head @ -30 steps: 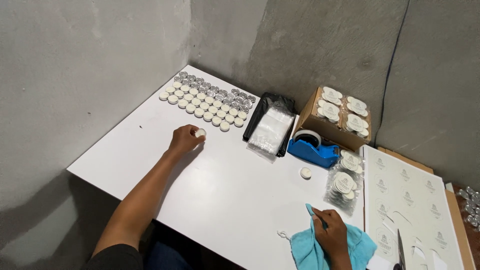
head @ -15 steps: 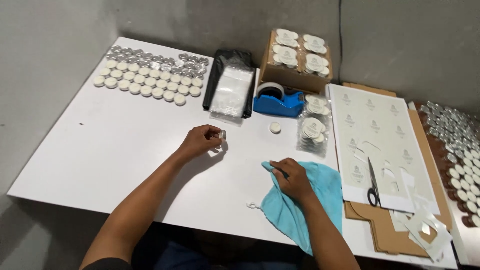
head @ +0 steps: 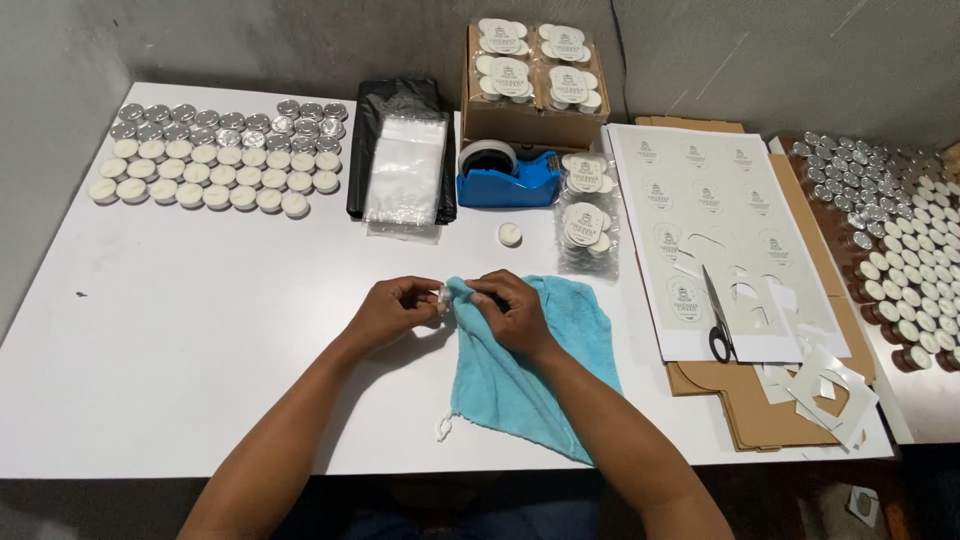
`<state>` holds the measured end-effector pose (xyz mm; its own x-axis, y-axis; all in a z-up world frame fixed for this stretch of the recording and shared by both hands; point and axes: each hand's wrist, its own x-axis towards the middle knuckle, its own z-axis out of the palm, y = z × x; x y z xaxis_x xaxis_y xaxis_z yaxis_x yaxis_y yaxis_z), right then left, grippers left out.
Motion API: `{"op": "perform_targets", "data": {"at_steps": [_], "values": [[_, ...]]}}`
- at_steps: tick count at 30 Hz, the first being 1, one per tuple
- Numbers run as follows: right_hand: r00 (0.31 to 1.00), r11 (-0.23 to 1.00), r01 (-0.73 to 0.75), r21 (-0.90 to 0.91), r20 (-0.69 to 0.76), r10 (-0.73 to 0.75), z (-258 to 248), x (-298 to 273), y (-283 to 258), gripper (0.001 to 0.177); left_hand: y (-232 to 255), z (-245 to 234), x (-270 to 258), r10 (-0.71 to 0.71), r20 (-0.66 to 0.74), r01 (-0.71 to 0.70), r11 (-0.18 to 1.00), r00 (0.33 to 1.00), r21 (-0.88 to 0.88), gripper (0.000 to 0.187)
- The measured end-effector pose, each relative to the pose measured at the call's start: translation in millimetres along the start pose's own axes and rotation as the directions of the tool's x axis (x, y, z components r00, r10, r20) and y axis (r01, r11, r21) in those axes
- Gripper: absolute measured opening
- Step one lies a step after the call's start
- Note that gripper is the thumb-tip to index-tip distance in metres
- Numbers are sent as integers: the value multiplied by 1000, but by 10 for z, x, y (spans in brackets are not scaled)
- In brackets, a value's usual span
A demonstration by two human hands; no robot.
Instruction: Cutting circular labels from a printed sheet using scissors and organizing them with tealight candles.
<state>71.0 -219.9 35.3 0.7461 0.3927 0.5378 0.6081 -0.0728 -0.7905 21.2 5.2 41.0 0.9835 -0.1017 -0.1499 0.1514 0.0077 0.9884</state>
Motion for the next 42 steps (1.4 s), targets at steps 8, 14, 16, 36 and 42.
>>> {"op": "perform_targets", "data": {"at_steps": [8, 14, 16, 36, 42], "values": [[966, 967, 252, -32, 70, -250, 123, -34, -164, 16, -22, 62, -35, -79, 21, 81, 992, 997, -98, 43], [946, 949, 312, -32, 99, -308, 138, -22, -236, 16, -129, 0, -22, -69, 38, 73, 993, 997, -93, 44], [947, 951, 307, -33, 110, -302, 142, -17, -260, 15, -140, -14, -27, -64, 46, 68, 995, 997, -78, 45], [966, 974, 218, -62, 156, -206, 131, -136, -122, 20, -318, -2, 12, -32, 18, 33, 997, 999, -73, 44], [989, 999, 53, -8, 142, -51, 103, -106, -21, 25, -62, 62, -91, -52, 66, 58, 994, 996, -88, 47]]}}
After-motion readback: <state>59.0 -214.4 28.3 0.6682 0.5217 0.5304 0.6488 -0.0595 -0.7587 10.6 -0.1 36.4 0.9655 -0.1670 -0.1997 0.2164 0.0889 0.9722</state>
